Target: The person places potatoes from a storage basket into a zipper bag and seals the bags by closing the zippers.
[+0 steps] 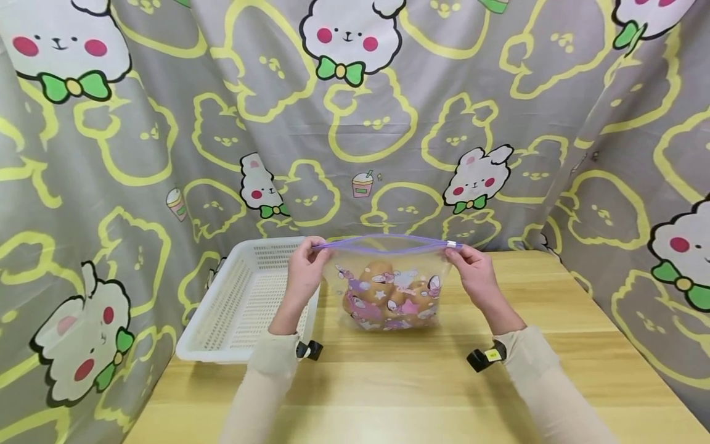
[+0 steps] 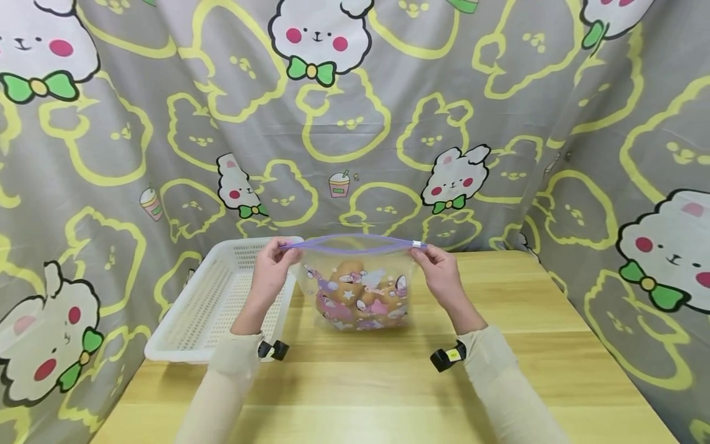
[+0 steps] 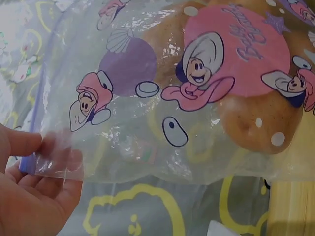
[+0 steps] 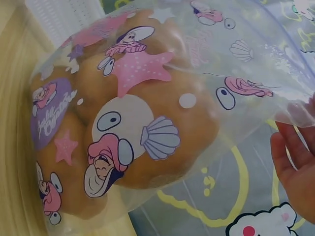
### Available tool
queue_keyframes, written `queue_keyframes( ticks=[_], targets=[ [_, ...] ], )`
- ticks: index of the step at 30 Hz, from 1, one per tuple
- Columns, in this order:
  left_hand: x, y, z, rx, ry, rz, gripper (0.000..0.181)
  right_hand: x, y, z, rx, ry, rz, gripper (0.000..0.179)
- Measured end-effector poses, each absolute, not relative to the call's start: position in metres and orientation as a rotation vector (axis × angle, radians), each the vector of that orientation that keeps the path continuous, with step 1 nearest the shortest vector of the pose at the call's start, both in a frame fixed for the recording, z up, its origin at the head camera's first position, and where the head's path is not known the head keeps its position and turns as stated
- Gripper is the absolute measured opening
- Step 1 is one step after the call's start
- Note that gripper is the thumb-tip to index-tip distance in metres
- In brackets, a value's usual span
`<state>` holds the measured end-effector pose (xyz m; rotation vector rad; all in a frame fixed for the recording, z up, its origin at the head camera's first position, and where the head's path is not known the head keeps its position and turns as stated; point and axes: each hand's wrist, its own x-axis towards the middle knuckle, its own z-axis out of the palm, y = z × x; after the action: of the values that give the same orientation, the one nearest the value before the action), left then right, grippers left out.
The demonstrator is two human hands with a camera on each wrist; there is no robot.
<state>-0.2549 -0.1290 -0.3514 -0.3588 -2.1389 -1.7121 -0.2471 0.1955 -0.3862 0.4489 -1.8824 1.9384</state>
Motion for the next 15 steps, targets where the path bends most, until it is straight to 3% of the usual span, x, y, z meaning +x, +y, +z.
queue_keyframes(
  ticks=[8,15],
  targets=[
    [-0.248,-0.131,-0.35,-0.32,-2.186,-1.547,0.002,-0.243,0.2,-0.383,0.432,-1.867,1.936,0.017],
    [-0.24,-0.121,-0.343,-0.406,-2.38,-0.811,0.021,-0.238,0.197,-0.385,0.44,-1.897,1.993,0.022]
  ],
)
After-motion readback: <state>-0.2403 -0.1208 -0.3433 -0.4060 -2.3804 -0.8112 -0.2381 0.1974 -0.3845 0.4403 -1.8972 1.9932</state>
